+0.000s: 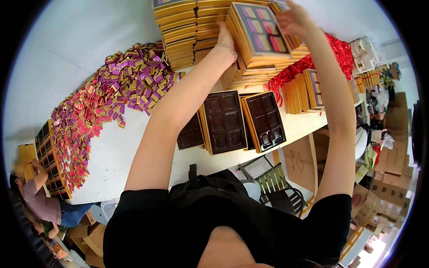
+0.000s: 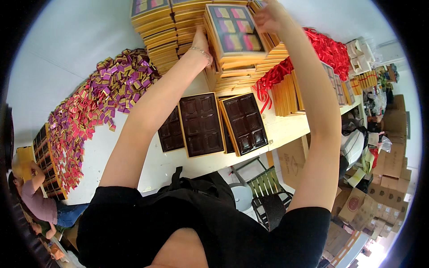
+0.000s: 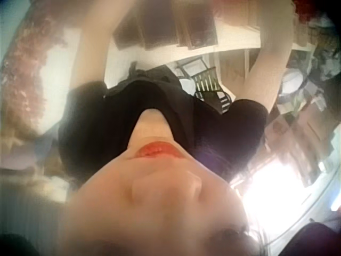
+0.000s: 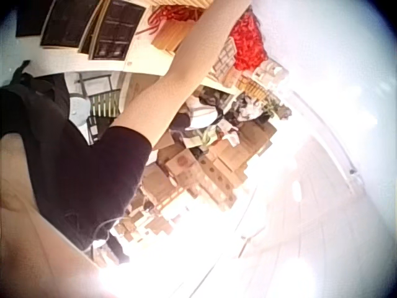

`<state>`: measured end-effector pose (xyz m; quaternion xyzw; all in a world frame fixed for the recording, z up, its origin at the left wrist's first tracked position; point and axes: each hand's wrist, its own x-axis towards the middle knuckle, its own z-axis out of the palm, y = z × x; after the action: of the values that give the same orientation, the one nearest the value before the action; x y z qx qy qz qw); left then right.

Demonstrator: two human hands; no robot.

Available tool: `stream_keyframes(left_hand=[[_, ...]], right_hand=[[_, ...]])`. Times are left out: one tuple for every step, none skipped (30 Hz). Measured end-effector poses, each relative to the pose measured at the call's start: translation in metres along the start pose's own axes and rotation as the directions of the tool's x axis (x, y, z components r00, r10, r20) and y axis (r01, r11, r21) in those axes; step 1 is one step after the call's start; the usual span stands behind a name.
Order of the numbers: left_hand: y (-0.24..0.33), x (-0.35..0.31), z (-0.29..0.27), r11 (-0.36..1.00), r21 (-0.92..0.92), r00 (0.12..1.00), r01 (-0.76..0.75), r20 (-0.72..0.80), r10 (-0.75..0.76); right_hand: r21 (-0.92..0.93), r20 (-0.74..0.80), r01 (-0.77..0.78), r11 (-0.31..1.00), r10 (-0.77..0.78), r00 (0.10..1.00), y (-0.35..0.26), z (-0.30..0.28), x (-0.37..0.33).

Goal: The person places individually wrapped chocolates into the compartments of rectangular cardboard trays. They handle the trays and the small wrapped items by hand, arranging them in rows and stacking the completed trays on the table.

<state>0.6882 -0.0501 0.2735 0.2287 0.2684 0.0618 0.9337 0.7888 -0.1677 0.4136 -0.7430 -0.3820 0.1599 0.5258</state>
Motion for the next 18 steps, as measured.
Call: stream_keyframes(left_hand=[[-0.003, 0.01, -0.002, 0.999, -0.032, 0.999, -0.036, -0.024, 0.035], [-0.004, 0.011, 0.007, 0.999, -0.016, 0.996, -0.044, -0.074, 0.043], [-0.006, 0.011, 0.015, 0.999, -0.001, 0.991, -0.053, -0.123, 0.052], [-0.01, 0.008, 0.022, 0.998, 0.01, 0.984, -0.062, -0.169, 0.062], [-0.011, 0.009, 0.024, 0.995, 0.021, 0.983, -0.1, -0.151, 0.102], [-0.014, 0.011, 0.024, 0.99, 0.03, 0.982, -0.137, -0.13, 0.14], [-0.016, 0.012, 0.03, 0.985, 0.035, 0.981, -0.169, -0.093, 0.172], [-0.014, 0.011, 0.03, 0.977, 0.031, 0.975, -0.212, -0.067, 0.213], [-0.011, 0.011, 0.034, 0.982, 0.006, 0.981, -0.186, -0.051, 0.186], [-0.011, 0.011, 0.031, 0.988, -0.022, 0.987, -0.156, -0.05, 0.155], [-0.015, 0.011, 0.028, 0.992, -0.052, 0.992, -0.119, -0.049, 0.117], [-0.022, 0.009, 0.023, 0.976, -0.058, 0.977, -0.21, 0.033, 0.212], [-0.029, 0.01, 0.021, 0.95, -0.015, 0.94, -0.31, 0.142, 0.309], [-0.034, 0.011, 0.02, 0.911, 0.018, 0.884, -0.411, 0.253, 0.394], [-0.039, 0.012, 0.019, 0.859, 0.043, 0.809, -0.51, 0.362, 0.462], [-0.039, 0.014, 0.023, 0.875, 0.158, 0.874, -0.457, 0.264, 0.409], [-0.04, 0.021, 0.035, 0.914, 0.122, 0.885, -0.387, 0.327, 0.331], [-0.035, 0.029, 0.037, 0.937, 0.111, 0.892, -0.33, 0.361, 0.272]], right_hand=[[-0.032, -0.036, 0.022, 0.999, -0.023, 0.999, 0.012, -0.019, 0.001], [-0.098, -0.08, 0.034, 0.995, -0.042, 0.996, 0.02, -0.043, -0.002], [-0.175, -0.125, 0.033, 0.984, -0.055, 0.991, 0.027, -0.067, -0.006], [-0.3, -0.164, -0.023, 0.954, -0.028, 0.986, 0.032, -0.094, -0.013], [-0.407, -0.199, -0.064, 0.911, -0.02, 0.98, 0.034, -0.11, -0.015], [-0.323, -0.263, -0.117, 0.939, 0.03, 0.964, 0.053, -0.115, -0.016], [-0.244, -0.331, -0.167, 0.955, 0.081, 0.94, 0.072, -0.118, -0.02], [-0.169, -0.242, -0.182, 0.969, 0.138, 0.96, 0.104, -0.114, -0.014], [-0.125, -0.162, -0.209, 0.97, 0.188, 0.969, 0.126, -0.116, -0.012], [-0.148, -0.131, -0.209, 0.967, 0.191, 0.973, 0.123, -0.108, -0.013], [-0.173, -0.102, -0.214, 0.961, 0.199, 0.975, 0.115, -0.099, -0.018], [-0.204, -0.093, -0.181, 0.962, 0.165, 0.982, 0.11, -0.091, -0.021], [-0.242, -0.09, -0.154, 0.958, 0.135, 0.987, 0.106, -0.087, -0.026], [-0.277, -0.086, -0.125, 0.953, 0.105, 0.991, 0.106, -0.086, -0.028], [-0.232, -0.05, -0.127, 0.965, 0.118, 0.992, 0.113, -0.09, -0.025], [-0.108, -0.037, -0.15, 0.983, 0.147, 0.988, 0.12, -0.088, -0.021], [-0.1, -0.033, -0.178, 0.979, 0.175, 0.984, 0.122, -0.104, -0.02], [-0.054, -0.003, -0.197, 0.979, 0.197, 0.98, 0.133, -0.11, -0.013]])
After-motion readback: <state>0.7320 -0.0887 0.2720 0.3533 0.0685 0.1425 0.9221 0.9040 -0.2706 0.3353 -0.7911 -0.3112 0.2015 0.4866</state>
